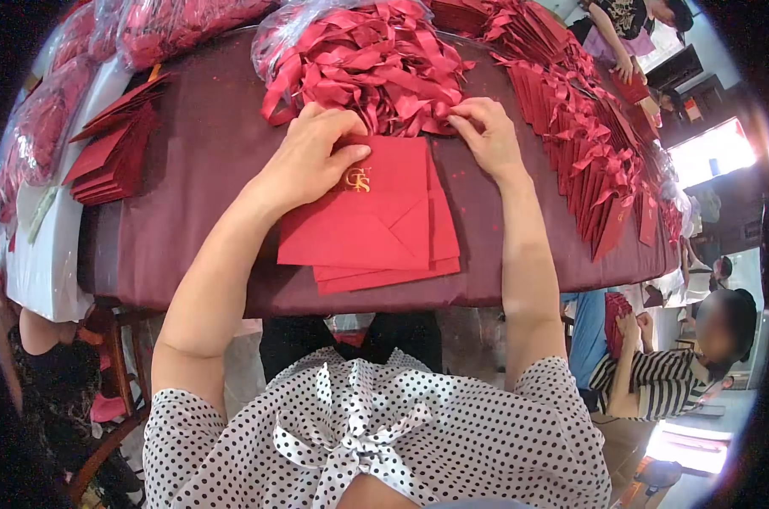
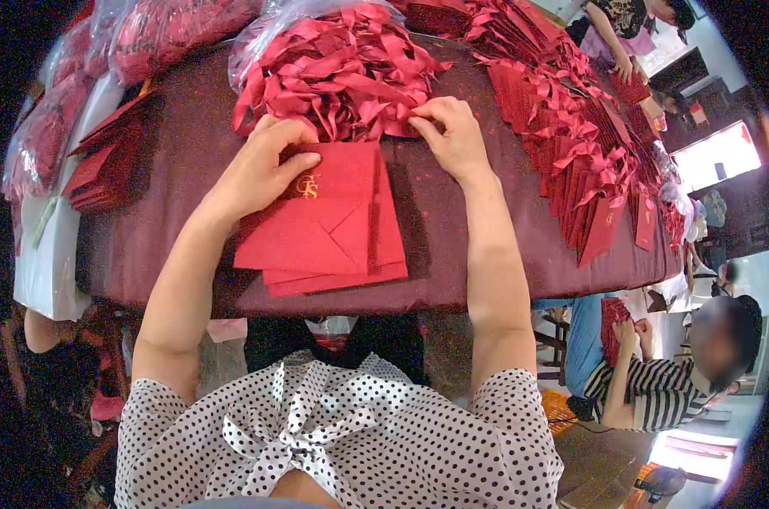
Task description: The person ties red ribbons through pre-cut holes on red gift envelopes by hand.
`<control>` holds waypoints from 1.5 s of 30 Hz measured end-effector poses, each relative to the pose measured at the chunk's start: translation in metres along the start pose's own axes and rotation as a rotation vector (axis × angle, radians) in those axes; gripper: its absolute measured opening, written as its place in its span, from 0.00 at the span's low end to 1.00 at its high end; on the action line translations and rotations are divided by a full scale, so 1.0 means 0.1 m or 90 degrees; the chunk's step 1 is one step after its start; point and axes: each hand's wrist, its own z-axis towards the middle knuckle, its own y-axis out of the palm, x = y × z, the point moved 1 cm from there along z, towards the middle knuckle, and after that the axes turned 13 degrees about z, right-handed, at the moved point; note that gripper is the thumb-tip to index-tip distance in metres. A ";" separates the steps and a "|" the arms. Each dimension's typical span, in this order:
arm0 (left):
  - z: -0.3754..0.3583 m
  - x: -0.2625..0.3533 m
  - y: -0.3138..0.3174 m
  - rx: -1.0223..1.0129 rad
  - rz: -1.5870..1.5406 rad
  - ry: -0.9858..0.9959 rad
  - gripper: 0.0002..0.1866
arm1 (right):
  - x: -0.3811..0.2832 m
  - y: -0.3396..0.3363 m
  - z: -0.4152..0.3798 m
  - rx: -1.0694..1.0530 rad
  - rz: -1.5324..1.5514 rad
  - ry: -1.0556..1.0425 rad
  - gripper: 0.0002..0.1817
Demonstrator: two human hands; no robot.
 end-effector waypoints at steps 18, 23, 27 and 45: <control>-0.01 0.10 -0.15 -0.041 -0.083 -0.053 0.09 | -0.27 0.14 -0.03 -0.267 0.063 0.006 0.07; -0.01 0.13 -0.21 0.009 -0.173 -0.028 0.09 | -0.31 0.03 -0.07 -0.314 0.175 -0.013 0.07; 0.01 0.14 -0.26 -0.040 -0.189 -0.035 0.08 | -0.27 0.05 -0.07 -0.325 0.121 0.060 0.07; 0.23 0.05 0.13 -0.070 -0.285 -0.143 0.05 | -0.46 -0.45 0.06 0.089 0.375 0.110 0.07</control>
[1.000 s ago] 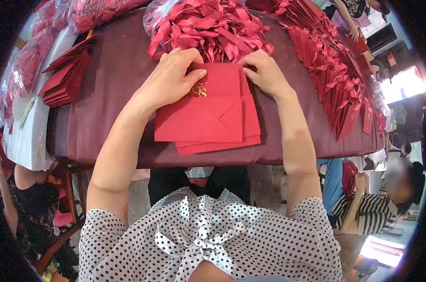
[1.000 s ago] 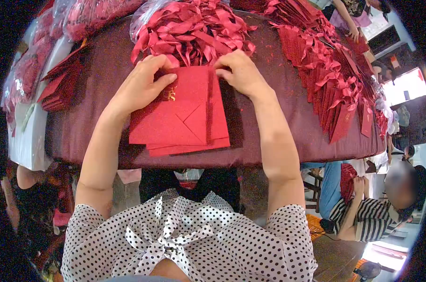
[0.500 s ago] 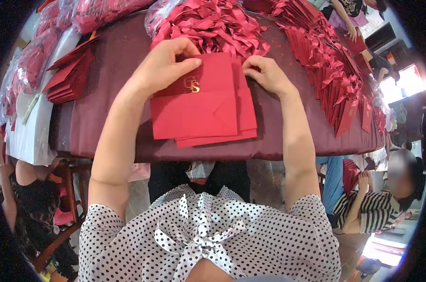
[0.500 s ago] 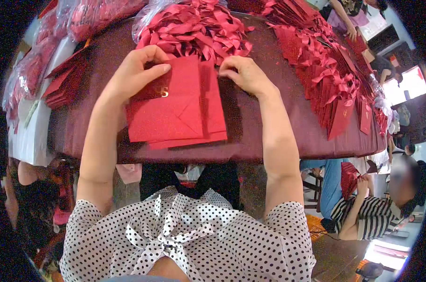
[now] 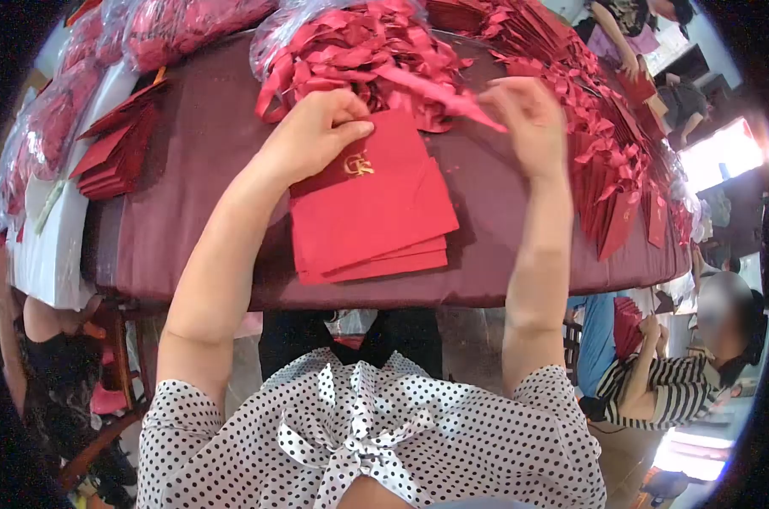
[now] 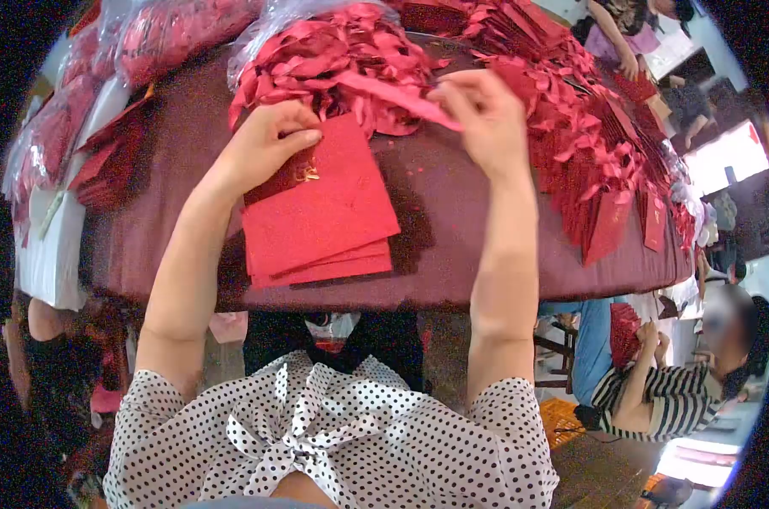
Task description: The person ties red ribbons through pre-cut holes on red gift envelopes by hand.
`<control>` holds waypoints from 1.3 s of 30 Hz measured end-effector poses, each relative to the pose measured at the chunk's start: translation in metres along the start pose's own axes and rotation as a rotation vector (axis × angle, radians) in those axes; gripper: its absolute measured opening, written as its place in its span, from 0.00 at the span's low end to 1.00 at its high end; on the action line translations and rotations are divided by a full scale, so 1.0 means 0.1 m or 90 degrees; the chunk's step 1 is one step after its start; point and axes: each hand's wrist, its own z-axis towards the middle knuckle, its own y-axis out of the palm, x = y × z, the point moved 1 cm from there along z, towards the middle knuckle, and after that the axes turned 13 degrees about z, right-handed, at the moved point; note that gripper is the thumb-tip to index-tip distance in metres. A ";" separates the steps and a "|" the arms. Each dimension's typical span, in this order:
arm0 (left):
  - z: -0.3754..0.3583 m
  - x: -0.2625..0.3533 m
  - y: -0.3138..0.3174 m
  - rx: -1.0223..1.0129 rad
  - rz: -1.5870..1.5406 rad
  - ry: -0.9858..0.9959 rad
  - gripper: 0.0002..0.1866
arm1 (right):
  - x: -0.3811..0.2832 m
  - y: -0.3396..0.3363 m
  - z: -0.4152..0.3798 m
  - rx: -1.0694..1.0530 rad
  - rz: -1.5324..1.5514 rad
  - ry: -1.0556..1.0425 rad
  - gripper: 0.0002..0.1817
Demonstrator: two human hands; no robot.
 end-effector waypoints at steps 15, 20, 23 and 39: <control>-0.10 0.21 -0.12 0.051 0.056 0.080 0.06 | -0.13 0.84 -0.24 -0.116 -0.188 -0.116 0.06; -0.09 0.19 -0.12 0.032 0.051 0.055 0.06 | -0.13 0.84 -0.23 -0.125 -0.220 -0.121 0.06; -0.07 0.15 -0.11 0.054 0.114 0.061 0.06 | -0.25 0.93 -0.21 -0.142 -0.371 -0.167 0.05; -0.20 0.32 -0.21 0.072 0.017 0.175 0.04 | -0.54 1.04 -0.08 -0.126 -0.219 -0.064 0.15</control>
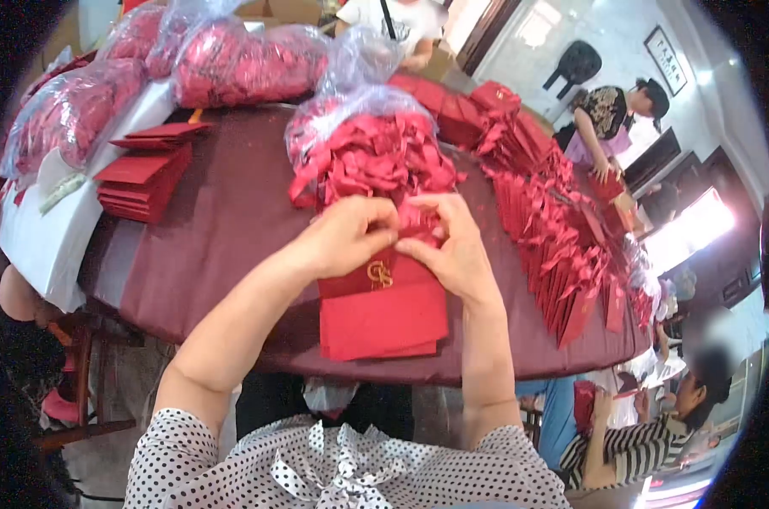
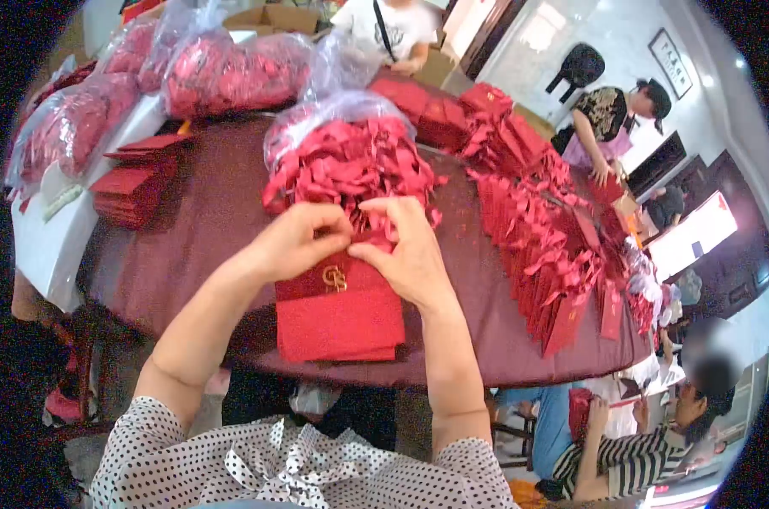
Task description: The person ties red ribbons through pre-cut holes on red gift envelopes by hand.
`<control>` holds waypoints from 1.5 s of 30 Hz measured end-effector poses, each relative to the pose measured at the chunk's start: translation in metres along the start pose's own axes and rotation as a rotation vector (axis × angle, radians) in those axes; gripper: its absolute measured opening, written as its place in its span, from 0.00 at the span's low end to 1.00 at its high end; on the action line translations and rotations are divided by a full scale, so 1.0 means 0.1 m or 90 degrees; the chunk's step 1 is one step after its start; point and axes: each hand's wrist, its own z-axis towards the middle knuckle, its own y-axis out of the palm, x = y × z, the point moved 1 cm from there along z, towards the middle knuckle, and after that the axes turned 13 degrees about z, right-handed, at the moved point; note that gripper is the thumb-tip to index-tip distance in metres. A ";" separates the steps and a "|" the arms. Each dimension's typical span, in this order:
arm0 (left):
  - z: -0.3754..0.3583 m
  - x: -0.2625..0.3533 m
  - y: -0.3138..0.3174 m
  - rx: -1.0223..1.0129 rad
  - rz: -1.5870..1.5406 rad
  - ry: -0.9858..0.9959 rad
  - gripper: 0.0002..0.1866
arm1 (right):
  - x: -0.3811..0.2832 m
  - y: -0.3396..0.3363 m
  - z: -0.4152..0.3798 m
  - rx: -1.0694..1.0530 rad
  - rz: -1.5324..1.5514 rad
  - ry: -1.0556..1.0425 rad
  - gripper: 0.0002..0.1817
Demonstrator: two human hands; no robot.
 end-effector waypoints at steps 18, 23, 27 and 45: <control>0.04 -0.05 -0.15 -0.185 -0.025 0.148 0.04 | -0.07 -0.03 -0.13 -0.134 0.002 -0.117 0.12; 0.04 0.00 -0.33 -0.159 0.006 0.201 0.04 | -0.13 -0.05 -0.12 -0.178 -0.047 -0.120 0.12; 0.05 -0.13 -0.38 -0.151 -0.015 0.177 0.05 | -0.14 0.06 -0.12 -0.170 -0.075 -0.106 0.14; 0.05 -0.53 -0.47 0.218 -0.424 -0.305 0.12 | 0.14 -0.10 -0.14 -0.028 -0.038 -0.034 0.13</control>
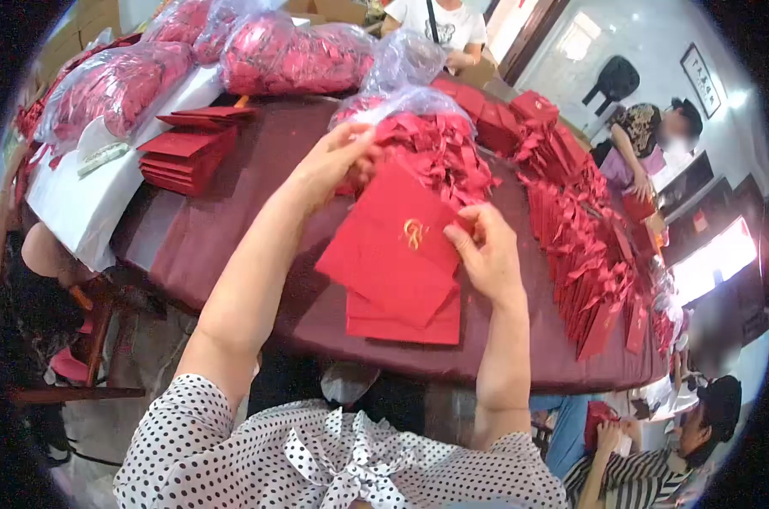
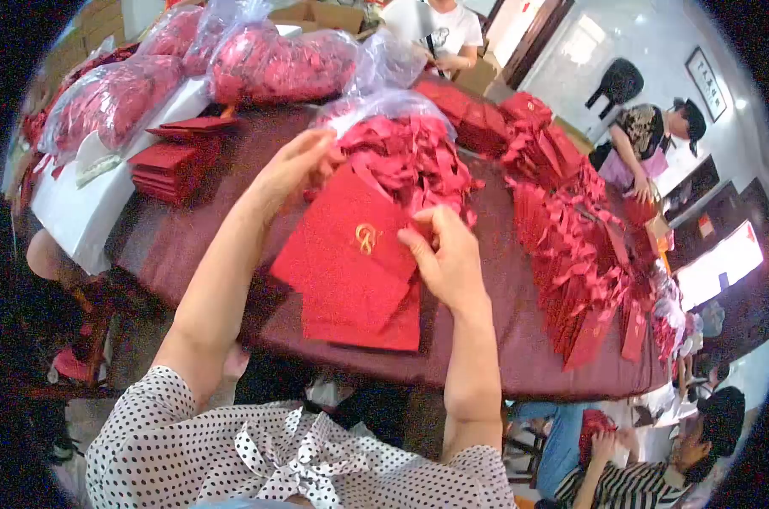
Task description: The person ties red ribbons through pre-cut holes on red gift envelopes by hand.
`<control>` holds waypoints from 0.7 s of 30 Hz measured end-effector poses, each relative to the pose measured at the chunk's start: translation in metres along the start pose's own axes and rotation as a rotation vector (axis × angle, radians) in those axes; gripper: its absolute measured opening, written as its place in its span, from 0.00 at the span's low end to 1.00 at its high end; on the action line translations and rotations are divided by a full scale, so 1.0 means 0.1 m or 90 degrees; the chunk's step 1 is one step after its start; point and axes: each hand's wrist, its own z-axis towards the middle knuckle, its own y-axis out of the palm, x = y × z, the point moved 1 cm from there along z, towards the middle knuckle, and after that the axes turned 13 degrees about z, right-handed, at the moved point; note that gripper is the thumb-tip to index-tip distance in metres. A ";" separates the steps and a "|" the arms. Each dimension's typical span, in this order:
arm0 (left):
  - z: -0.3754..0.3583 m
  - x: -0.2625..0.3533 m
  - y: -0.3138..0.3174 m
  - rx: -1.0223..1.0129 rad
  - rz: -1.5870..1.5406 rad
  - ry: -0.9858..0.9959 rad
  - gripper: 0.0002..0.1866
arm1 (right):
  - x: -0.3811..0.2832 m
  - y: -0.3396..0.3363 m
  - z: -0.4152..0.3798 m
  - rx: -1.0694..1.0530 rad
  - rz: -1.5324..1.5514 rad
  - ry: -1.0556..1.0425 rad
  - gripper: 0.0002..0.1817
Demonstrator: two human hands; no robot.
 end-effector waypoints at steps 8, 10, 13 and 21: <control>-0.31 0.26 0.29 -0.363 0.303 0.139 0.09 | 0.23 -0.10 -0.01 -0.015 0.082 0.022 0.11; -0.30 0.24 0.29 -0.321 0.245 0.173 0.06 | 0.14 -0.12 0.01 0.017 0.080 0.007 0.16; -0.23 0.21 0.23 -0.250 0.198 0.162 0.05 | 0.30 -0.38 -0.07 -0.012 0.212 0.178 0.23; -0.14 0.12 0.18 -0.126 0.129 0.123 0.08 | 0.52 -1.18 -0.30 0.025 0.894 -0.154 0.05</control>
